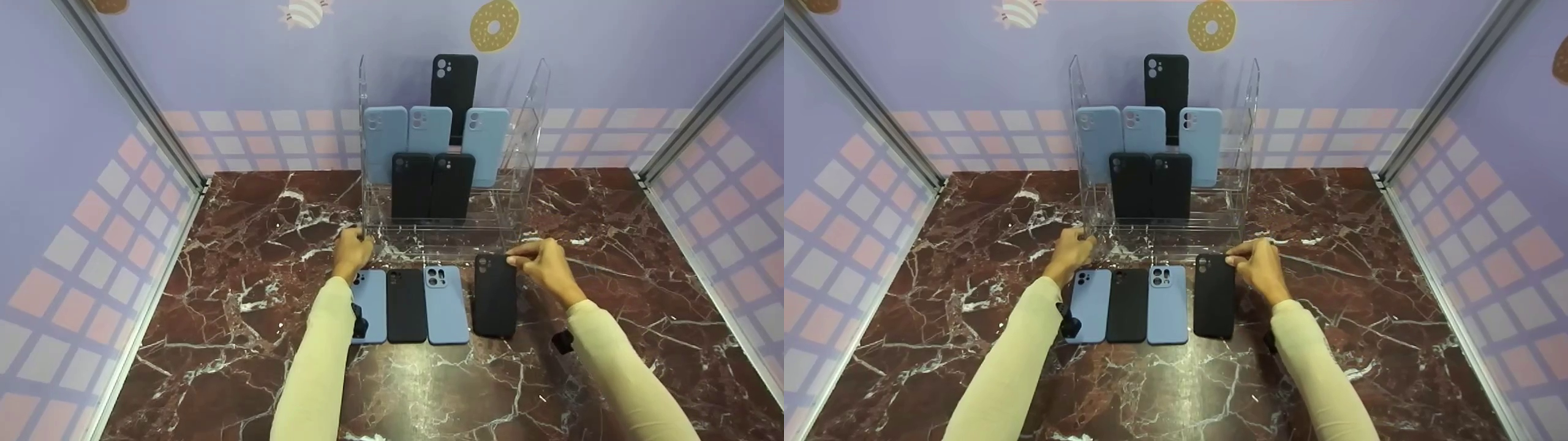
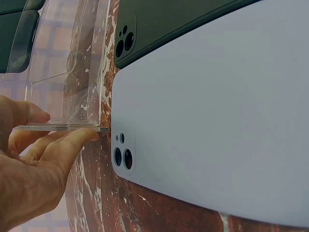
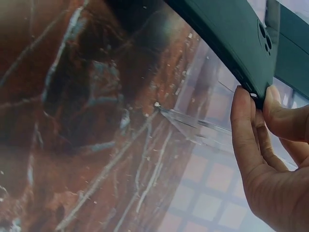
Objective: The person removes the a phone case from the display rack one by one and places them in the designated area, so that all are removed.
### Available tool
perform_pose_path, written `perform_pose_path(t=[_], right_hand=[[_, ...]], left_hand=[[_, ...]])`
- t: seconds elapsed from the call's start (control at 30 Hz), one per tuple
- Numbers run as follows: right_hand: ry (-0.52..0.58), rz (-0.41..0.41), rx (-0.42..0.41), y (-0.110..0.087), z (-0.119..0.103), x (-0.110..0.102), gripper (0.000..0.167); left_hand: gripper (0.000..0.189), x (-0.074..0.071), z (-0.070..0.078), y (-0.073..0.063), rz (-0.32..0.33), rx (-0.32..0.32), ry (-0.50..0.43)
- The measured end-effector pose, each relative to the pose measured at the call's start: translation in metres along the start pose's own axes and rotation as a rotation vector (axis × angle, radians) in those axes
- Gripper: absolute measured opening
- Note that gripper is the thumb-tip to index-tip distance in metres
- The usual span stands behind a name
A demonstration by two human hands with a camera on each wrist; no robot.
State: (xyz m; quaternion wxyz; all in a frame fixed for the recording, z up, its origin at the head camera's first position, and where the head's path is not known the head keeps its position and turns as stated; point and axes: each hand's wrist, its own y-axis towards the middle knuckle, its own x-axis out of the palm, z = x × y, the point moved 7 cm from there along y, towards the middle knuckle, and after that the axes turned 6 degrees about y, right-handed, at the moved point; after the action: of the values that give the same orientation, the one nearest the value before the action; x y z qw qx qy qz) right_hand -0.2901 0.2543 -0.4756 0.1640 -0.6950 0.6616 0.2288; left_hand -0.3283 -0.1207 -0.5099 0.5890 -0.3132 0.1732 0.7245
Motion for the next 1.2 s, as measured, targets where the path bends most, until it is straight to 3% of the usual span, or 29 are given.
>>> perform_pose_path(t=[0.13,0.3,0.6,0.83,1.2], right_hand=[[0.008,-0.002,0.015,-0.001,0.006,0.007,0.012],[-0.062,0.037,0.023,-0.002,0.010,0.014,0.010],[-0.193,0.111,-0.038,-0.001,0.010,0.023,0.010],[-0.219,0.142,-0.007,-0.001,0.013,0.029,0.012],[-0.223,0.144,-0.032,0.001,0.015,0.040,0.011]], left_hand=[[0.022,0.000,0.000,0.000,-0.001,-0.008,-0.001],[0.017,0.000,0.000,-0.001,-0.008,-0.011,-0.002],[0.016,0.000,0.001,-0.002,-0.008,-0.011,0.007],[0.026,-0.001,0.000,-0.001,-0.006,-0.003,-0.003],[0.032,-0.001,0.000,-0.001,-0.016,0.001,-0.012]])
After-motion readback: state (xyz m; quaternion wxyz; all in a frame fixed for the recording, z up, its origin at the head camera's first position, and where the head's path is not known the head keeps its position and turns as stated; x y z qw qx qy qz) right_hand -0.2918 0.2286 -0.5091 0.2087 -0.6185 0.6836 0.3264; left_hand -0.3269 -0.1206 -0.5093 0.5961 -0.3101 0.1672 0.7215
